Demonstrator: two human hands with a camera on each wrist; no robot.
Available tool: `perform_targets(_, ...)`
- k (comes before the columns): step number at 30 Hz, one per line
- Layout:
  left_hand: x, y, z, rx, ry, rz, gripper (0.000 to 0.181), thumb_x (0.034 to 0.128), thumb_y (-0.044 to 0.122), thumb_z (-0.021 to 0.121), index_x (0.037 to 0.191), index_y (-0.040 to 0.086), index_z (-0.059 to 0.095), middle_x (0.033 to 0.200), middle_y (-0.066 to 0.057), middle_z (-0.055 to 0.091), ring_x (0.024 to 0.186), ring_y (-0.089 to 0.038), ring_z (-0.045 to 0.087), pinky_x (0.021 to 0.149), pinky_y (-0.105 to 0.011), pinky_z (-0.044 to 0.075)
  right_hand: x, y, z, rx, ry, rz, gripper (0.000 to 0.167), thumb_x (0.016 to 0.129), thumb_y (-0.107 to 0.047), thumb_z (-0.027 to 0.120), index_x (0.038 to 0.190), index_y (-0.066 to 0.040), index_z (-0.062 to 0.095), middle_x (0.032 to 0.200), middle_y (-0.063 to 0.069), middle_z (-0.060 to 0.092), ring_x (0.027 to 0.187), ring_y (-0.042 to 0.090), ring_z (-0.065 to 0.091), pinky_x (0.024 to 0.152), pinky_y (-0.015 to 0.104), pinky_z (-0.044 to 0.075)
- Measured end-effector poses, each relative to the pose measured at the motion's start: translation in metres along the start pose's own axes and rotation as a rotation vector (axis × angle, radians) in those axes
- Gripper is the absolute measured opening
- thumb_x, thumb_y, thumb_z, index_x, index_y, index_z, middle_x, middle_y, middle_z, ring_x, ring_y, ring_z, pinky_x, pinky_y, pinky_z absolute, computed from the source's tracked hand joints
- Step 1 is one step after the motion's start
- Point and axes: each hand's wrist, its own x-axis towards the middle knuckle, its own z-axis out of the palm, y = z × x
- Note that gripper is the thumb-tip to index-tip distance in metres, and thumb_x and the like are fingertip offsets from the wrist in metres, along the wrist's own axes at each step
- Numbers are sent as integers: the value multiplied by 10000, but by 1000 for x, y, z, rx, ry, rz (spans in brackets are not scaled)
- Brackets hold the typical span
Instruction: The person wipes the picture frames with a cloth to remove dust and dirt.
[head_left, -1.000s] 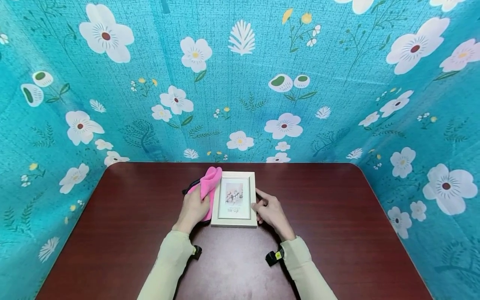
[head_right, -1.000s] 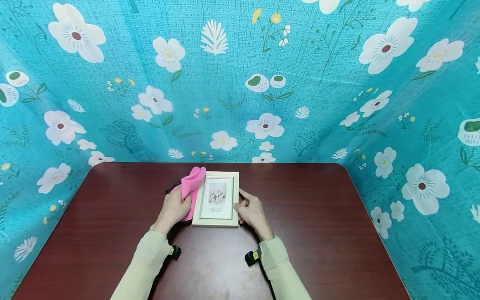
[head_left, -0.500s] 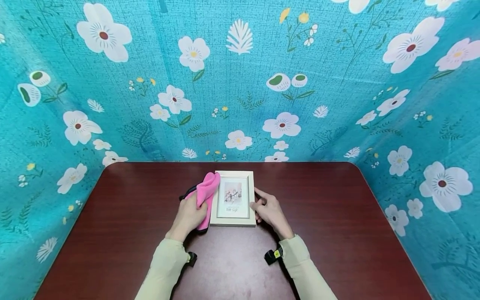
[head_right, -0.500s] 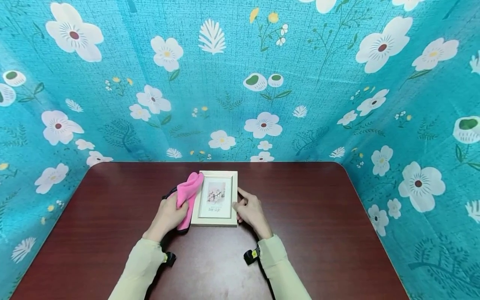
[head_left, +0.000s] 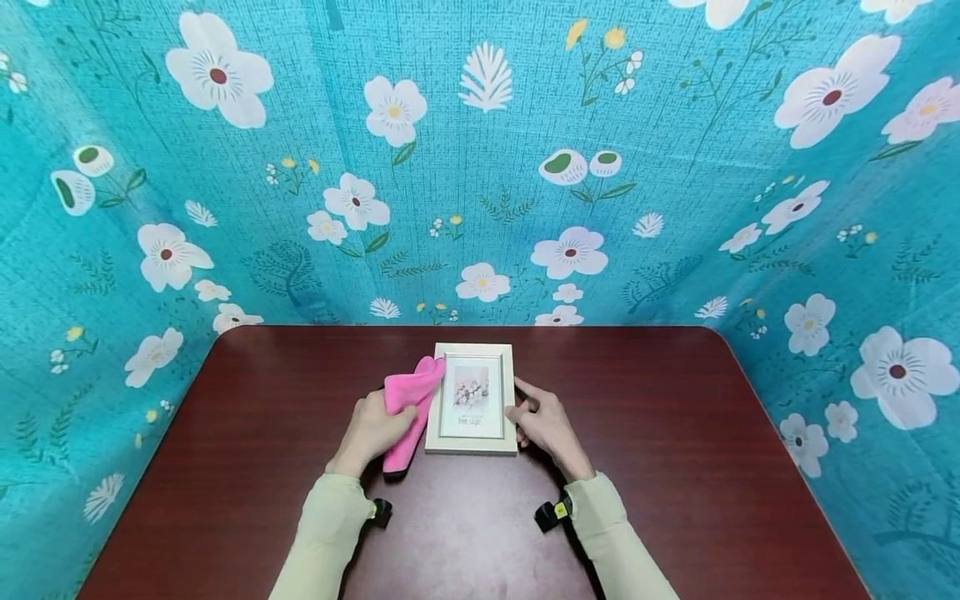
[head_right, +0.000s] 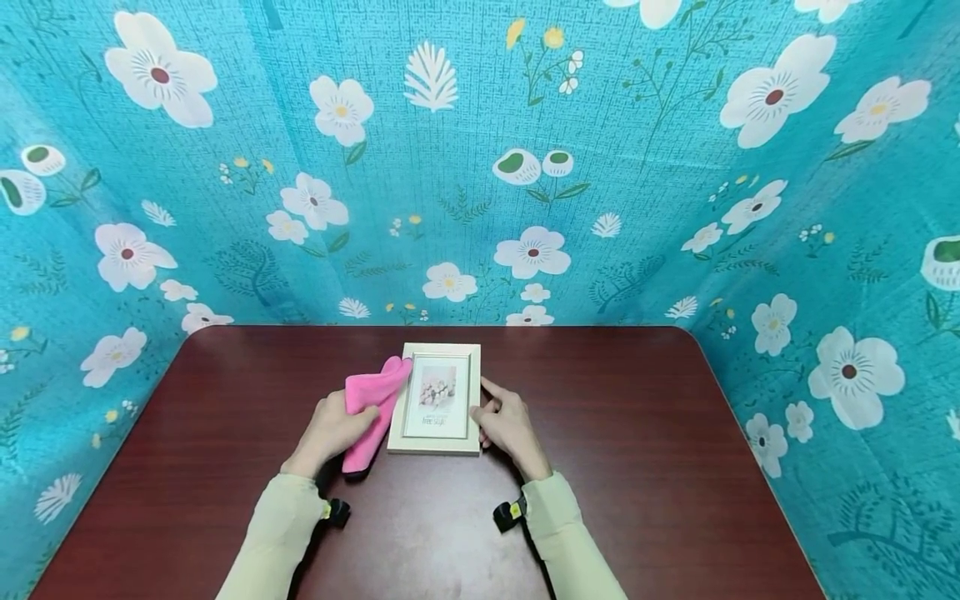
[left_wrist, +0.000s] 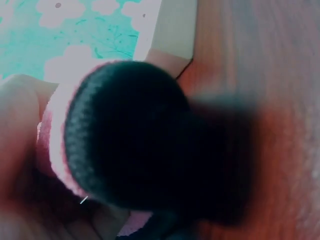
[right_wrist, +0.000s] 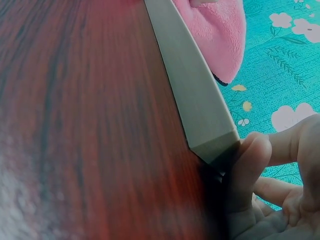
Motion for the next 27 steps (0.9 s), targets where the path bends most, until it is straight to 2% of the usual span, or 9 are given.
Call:
perform_targets(7,-3,-1,-8,-14,-48,-3,222,947,283,726,940,70,663,740,-73,574,642,-192,552,587,-305,455,0,2,-1,4,0,-9,660,974,-138,715,1600,-191,513,687,70,616,488,169,584,507,332,548)
perform_targets(15,-8,1,-20,-37,-153,-7,212,912,223,730,822,85,597,688,-45,533,591,-164,523,571,-298,456,1,2,-1,18,-3,2,668,974,-129,717,1605,-172,502,693,57,626,493,156,584,517,326,558)
perform_targets(22,-15,5,-27,-48,-237,-23,174,910,206,746,937,71,640,743,-61,595,631,-186,573,596,-299,482,2,1,-2,21,0,11,672,968,-128,720,1603,-189,507,677,35,608,493,160,581,512,318,544)
perform_targets(27,-19,5,-32,-26,-293,5,158,913,190,744,918,67,645,737,-50,600,629,-166,576,597,-293,485,2,1,-1,32,-6,1,661,971,-115,715,1597,-177,514,706,51,634,491,158,578,507,322,544)
